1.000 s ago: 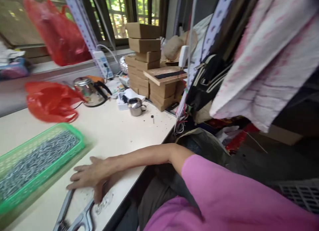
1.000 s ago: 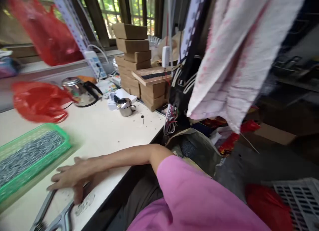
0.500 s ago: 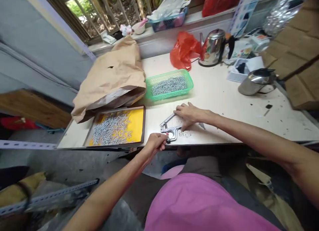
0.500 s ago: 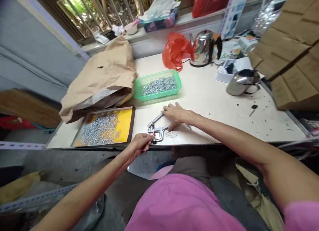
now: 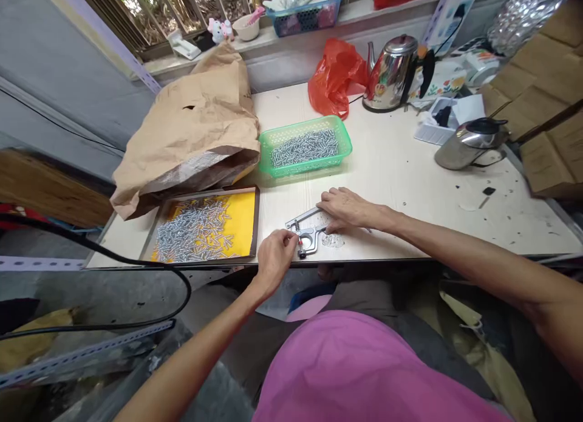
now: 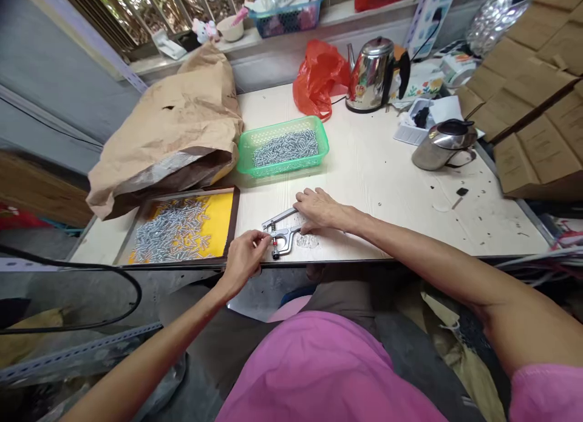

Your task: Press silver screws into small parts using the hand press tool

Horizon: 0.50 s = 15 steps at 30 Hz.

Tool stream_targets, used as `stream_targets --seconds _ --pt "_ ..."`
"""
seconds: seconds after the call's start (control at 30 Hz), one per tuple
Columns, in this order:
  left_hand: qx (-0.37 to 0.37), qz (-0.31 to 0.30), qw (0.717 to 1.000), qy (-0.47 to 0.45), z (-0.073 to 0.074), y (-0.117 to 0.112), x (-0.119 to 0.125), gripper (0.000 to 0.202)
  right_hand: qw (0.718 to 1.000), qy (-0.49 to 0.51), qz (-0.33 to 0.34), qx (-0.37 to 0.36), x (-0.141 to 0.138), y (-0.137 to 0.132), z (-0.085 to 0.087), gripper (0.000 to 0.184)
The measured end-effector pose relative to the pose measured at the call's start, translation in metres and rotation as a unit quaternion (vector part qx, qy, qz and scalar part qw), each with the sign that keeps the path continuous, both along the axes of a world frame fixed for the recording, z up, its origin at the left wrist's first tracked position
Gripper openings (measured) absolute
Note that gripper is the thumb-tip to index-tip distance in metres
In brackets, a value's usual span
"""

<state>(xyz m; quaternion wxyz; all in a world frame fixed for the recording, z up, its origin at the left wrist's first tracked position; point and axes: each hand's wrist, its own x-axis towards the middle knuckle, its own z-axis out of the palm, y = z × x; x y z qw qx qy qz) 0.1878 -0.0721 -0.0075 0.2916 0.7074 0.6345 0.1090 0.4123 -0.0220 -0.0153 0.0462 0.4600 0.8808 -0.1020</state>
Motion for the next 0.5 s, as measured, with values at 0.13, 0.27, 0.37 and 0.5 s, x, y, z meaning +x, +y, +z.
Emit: stream_targets --seconds 0.13,0.27,0.37,0.5 --pt "0.161 -0.207 0.961 0.086 -0.009 0.017 0.024 0.042 1.000 0.014 -0.001 0.002 0.002 -0.002 -0.003 0.057" --pt "0.145 -0.283 0.937 0.146 -0.016 0.041 0.044 0.063 1.000 0.008 0.004 0.003 0.004 -0.007 -0.001 0.060" --pt "0.127 -0.297 0.931 0.171 -0.013 0.047 0.049 0.052 1.000 -0.011 -0.018 -0.001 0.002 -0.011 0.005 0.049" --pt "0.125 -0.291 0.934 0.168 -0.010 0.047 0.052 0.031 0.999 -0.015 -0.037 -0.002 -0.003 -0.011 0.007 0.024"
